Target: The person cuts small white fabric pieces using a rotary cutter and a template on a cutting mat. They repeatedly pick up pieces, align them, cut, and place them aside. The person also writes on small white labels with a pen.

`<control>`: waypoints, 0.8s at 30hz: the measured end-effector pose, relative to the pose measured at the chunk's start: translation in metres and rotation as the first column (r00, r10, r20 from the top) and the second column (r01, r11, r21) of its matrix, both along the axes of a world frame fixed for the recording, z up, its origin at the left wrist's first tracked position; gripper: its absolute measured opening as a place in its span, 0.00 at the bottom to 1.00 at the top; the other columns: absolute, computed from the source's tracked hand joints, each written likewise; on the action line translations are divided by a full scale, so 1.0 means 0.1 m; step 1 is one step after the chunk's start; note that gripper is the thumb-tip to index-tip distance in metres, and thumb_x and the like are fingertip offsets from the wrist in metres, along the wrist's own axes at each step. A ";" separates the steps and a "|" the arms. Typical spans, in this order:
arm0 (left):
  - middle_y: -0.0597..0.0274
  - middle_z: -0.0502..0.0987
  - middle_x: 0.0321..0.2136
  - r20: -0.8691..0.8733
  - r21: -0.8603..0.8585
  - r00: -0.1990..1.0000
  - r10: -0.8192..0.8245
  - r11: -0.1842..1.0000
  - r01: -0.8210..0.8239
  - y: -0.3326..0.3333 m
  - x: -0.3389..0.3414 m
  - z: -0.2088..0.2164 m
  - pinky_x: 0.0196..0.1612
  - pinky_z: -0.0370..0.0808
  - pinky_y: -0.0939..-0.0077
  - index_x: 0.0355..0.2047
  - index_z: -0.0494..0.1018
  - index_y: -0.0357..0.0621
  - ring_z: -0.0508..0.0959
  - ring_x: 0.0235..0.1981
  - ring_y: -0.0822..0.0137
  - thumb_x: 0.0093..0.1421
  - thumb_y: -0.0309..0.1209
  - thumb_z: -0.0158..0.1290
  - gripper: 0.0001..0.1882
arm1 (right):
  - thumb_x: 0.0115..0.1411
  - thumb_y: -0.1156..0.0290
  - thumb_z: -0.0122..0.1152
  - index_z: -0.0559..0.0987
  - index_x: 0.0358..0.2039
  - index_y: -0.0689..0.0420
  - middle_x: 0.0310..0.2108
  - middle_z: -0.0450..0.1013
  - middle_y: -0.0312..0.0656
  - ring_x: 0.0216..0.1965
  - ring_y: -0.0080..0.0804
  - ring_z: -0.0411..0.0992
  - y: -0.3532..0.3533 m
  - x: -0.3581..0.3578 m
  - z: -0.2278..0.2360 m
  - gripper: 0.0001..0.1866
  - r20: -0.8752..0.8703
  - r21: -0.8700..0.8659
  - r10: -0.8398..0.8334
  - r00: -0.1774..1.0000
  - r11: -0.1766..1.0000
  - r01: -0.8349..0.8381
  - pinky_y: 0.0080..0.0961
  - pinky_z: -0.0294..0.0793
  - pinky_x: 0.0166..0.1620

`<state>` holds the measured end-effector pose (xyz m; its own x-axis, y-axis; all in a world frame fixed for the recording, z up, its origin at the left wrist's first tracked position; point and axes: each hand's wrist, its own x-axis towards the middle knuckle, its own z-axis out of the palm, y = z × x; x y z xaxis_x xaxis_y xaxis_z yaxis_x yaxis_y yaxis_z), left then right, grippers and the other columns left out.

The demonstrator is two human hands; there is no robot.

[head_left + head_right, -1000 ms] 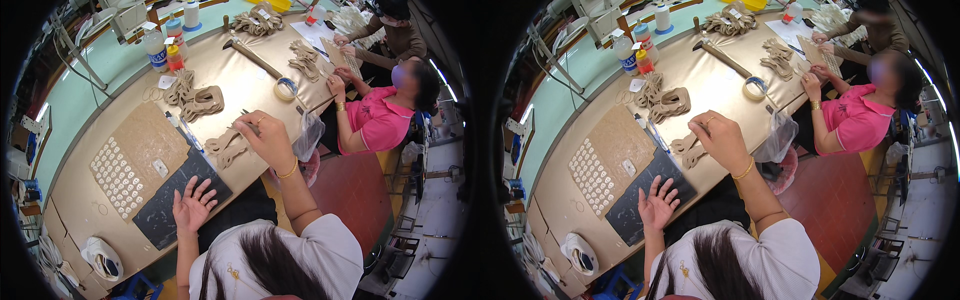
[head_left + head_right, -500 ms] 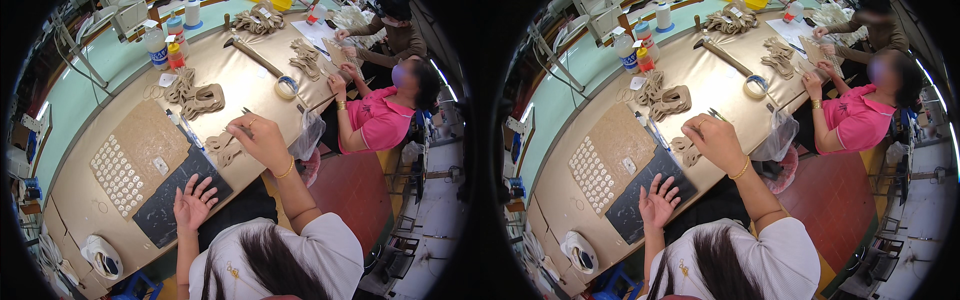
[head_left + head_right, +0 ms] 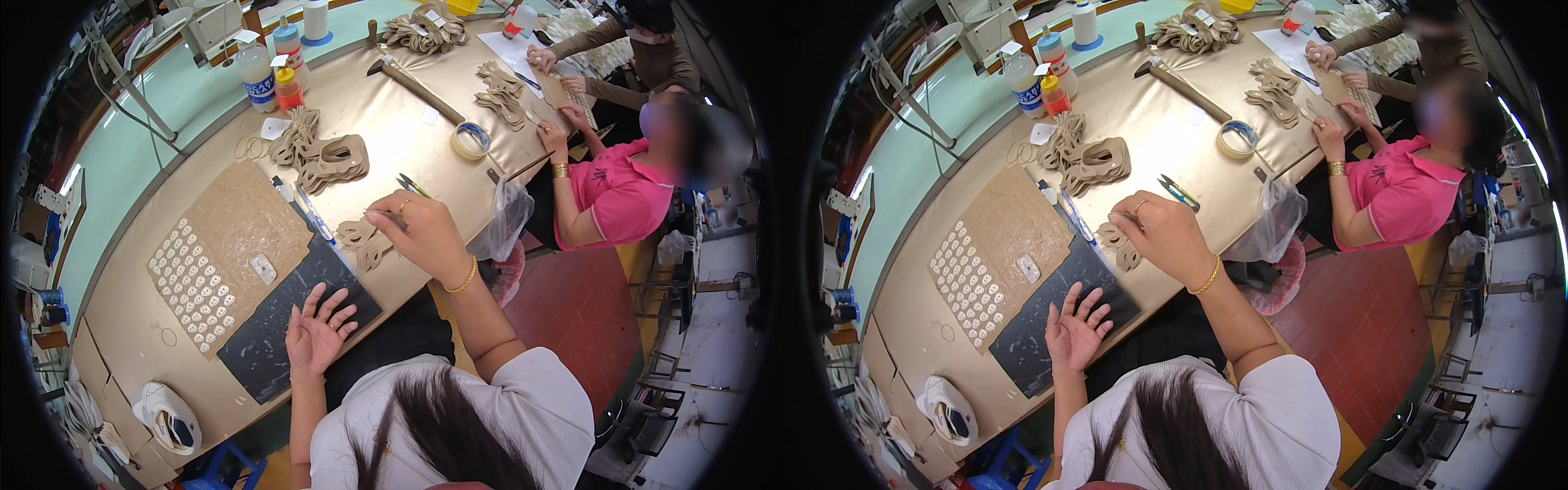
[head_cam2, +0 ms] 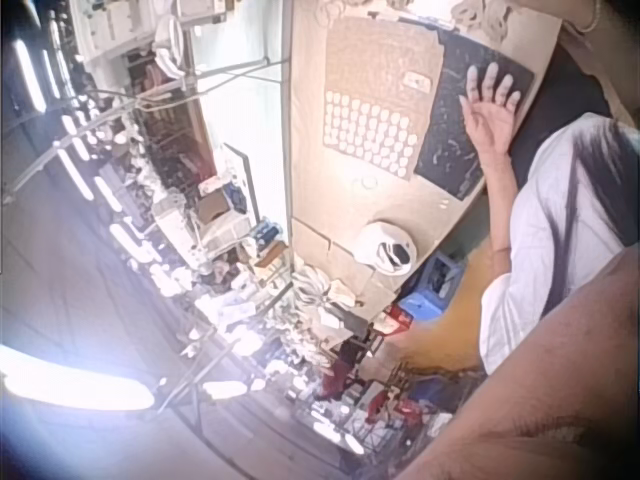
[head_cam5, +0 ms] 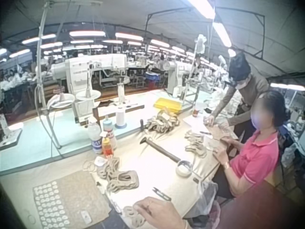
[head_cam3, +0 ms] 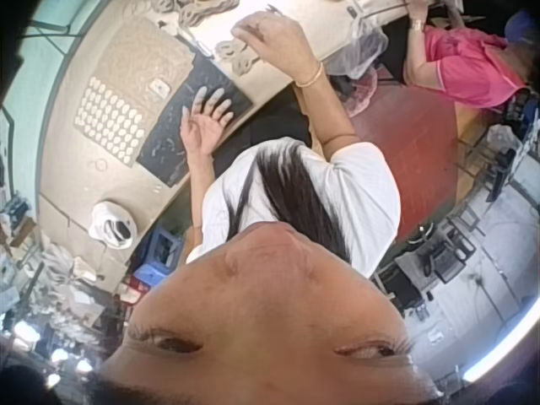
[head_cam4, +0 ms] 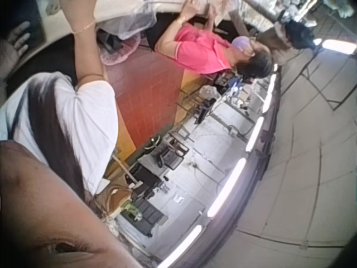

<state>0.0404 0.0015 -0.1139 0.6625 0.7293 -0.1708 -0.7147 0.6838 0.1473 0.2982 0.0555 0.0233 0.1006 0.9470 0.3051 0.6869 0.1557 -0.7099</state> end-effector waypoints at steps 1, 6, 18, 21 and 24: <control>0.38 0.65 0.64 -0.001 0.000 1.000 0.000 1.000 0.000 0.00 0.00 0.00 0.59 0.70 0.43 0.69 0.58 0.46 0.71 0.60 0.41 0.72 0.53 0.38 0.33 | 0.61 0.69 0.66 0.83 0.33 0.59 0.30 0.79 0.41 0.24 0.34 0.76 0.00 0.00 -0.01 0.07 0.000 0.004 0.006 1.000 1.000 -0.006 0.26 0.75 0.30; 0.38 0.65 0.64 -0.008 0.011 1.000 -0.002 1.000 0.002 0.00 0.00 0.00 0.59 0.70 0.44 0.69 0.58 0.47 0.71 0.60 0.41 0.73 0.53 0.38 0.32 | 0.61 0.70 0.67 0.84 0.33 0.60 0.29 0.79 0.41 0.23 0.30 0.75 0.00 -0.02 -0.02 0.07 0.009 0.025 0.024 1.000 0.999 -0.024 0.24 0.74 0.28; 0.39 0.65 0.64 -0.006 0.032 1.000 -0.012 0.999 0.012 0.00 0.00 0.01 0.59 0.70 0.45 0.69 0.58 0.47 0.71 0.60 0.42 0.73 0.51 0.38 0.31 | 0.61 0.70 0.67 0.84 0.34 0.60 0.29 0.79 0.41 0.25 0.33 0.76 0.02 -0.04 -0.08 0.06 0.006 0.005 0.054 0.999 0.999 -0.054 0.26 0.75 0.30; 0.40 0.65 0.65 0.012 0.042 1.000 -0.020 0.999 0.019 0.01 0.02 0.00 0.59 0.69 0.46 0.69 0.58 0.47 0.71 0.61 0.43 0.73 0.51 0.38 0.31 | 0.61 0.70 0.67 0.84 0.34 0.60 0.30 0.80 0.41 0.26 0.32 0.77 0.03 0.01 -0.08 0.07 0.024 0.054 0.006 1.000 0.999 -0.008 0.25 0.75 0.31; 0.40 0.64 0.65 0.007 0.049 1.000 -0.017 0.999 0.016 0.00 0.01 0.01 0.60 0.68 0.47 0.69 0.58 0.47 0.70 0.61 0.43 0.73 0.51 0.38 0.31 | 0.62 0.68 0.67 0.84 0.35 0.62 0.31 0.80 0.43 0.27 0.29 0.77 0.03 0.10 0.07 0.09 -0.066 -0.062 -0.080 0.995 0.995 0.076 0.23 0.75 0.33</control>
<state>0.0414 0.0017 -0.1132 0.6756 0.7256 -0.1302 -0.7046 0.6875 0.1757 0.3083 0.0582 0.0299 0.1935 0.9517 0.2383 0.6446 0.0598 -0.7621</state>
